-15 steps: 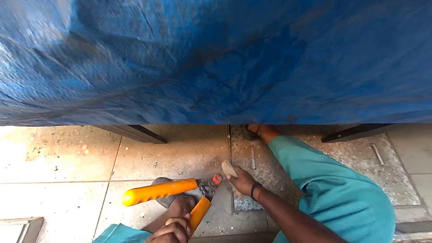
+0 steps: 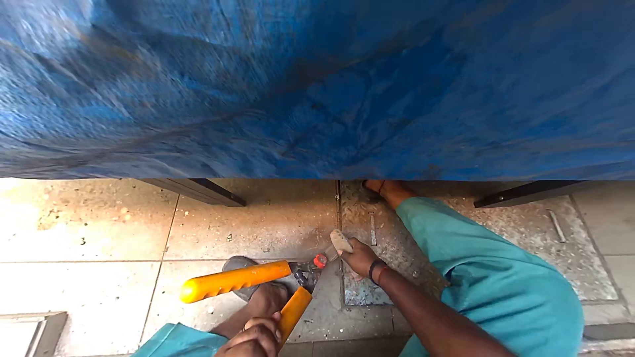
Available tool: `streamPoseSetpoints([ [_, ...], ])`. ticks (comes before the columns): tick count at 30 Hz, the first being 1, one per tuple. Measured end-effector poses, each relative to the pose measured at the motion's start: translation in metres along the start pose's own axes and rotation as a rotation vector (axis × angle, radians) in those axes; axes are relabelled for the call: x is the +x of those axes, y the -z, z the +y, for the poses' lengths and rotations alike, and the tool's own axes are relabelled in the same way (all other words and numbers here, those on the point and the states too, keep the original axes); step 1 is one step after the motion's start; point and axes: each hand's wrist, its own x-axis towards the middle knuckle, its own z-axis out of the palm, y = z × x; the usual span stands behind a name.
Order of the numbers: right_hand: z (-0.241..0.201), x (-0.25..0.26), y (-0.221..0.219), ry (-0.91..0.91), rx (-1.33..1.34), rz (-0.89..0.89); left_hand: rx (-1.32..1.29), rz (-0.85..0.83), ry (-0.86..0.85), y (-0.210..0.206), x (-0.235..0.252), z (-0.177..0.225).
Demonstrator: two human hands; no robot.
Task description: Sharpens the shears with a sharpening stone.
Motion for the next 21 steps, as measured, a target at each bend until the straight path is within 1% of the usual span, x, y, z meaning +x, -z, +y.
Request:
streamPoseSetpoints([
  [4,-0.005,-0.016,-0.004,0.064,0.116,-0.074,0.0,-0.005,-0.002,-0.001,0.005,-0.001],
  [6,0.002,-0.013,-0.006,0.059,0.087,-0.061,-0.001,-0.006,0.009,-0.003,0.002,-0.001],
  [9,0.002,0.0,0.0,0.01,0.022,0.008,-0.004,-0.01,0.016,-0.001,0.001,0.001],
  [11,-0.006,-0.011,-0.001,0.04,0.049,-0.041,-0.001,-0.002,0.011,-0.001,0.002,0.001],
  [14,0.002,-0.018,-0.006,0.057,0.071,-0.074,-0.002,0.009,0.009,-0.007,-0.001,-0.001],
  [17,0.002,0.002,0.007,0.017,-0.052,0.004,-0.004,-0.01,0.016,-0.002,-0.002,-0.002],
  [19,-0.004,0.001,0.008,0.027,-0.018,-0.032,-0.005,-0.01,0.013,0.0,0.0,-0.001],
  [21,-0.005,-0.01,0.003,0.069,0.092,-0.106,-0.003,0.006,0.003,-0.002,0.003,-0.002],
])
